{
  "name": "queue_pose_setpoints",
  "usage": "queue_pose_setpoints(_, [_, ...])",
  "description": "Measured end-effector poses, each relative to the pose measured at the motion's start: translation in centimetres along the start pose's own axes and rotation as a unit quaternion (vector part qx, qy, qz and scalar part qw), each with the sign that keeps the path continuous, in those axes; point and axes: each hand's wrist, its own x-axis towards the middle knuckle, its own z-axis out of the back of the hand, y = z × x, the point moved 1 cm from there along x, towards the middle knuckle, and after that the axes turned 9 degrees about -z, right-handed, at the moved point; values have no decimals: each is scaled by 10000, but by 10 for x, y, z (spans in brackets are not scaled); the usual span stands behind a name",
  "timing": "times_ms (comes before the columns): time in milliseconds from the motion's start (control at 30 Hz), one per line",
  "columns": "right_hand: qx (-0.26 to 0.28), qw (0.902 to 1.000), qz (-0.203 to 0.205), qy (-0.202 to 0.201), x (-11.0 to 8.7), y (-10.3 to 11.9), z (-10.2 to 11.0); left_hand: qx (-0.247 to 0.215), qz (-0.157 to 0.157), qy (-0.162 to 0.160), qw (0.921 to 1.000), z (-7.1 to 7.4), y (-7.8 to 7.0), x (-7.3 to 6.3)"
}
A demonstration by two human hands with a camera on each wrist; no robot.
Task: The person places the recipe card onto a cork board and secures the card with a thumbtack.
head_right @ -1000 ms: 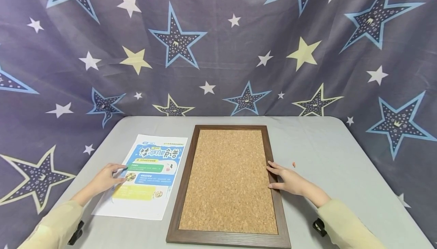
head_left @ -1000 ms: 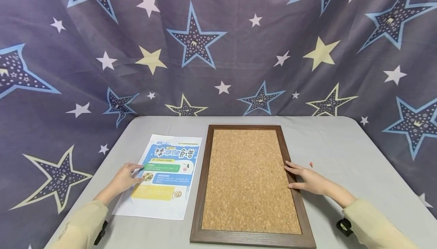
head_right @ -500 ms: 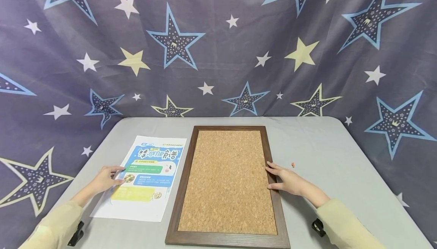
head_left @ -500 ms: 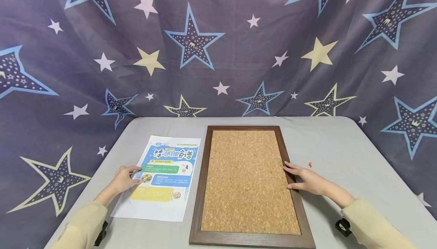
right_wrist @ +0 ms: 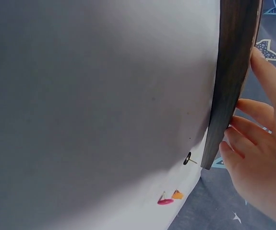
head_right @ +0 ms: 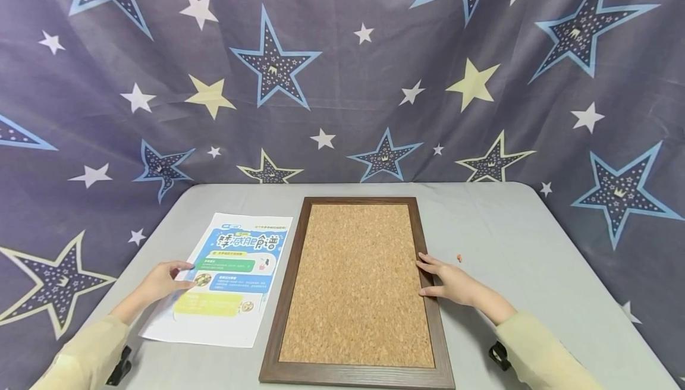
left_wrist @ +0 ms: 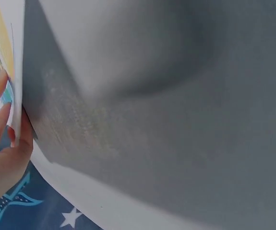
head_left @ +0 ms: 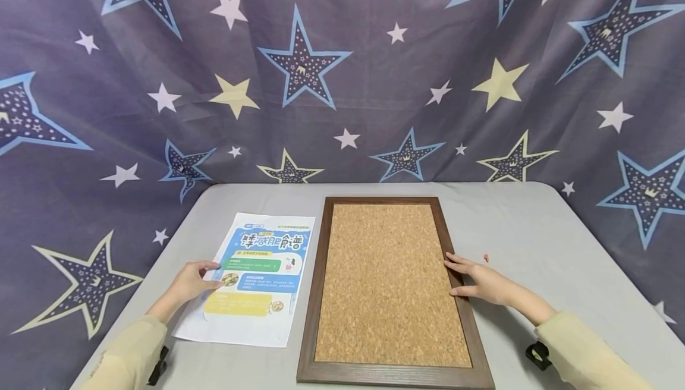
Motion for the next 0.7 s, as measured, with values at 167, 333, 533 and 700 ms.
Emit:
queue_pose_setpoints(167, [59, 10000, -11, 21, 0, -1, 0, -326, 140, -19, 9994, 2, 7, -1])
queue_pose_setpoints(333, [-9, 10000, 22, -31, 1, -1, -1, -837, 349, 68, 9959, 5, 14, -3])
queue_pose_setpoints(533, [-30, 10000, 34, -56, 1, -1, -1, -1320, 698, 246, 9885, 8, 22, -6])
queue_pose_setpoints(700, [-29, 10000, 38, -61, 1, -1, -1, -1831, 915, 421, 9779, 10, 25, -7])
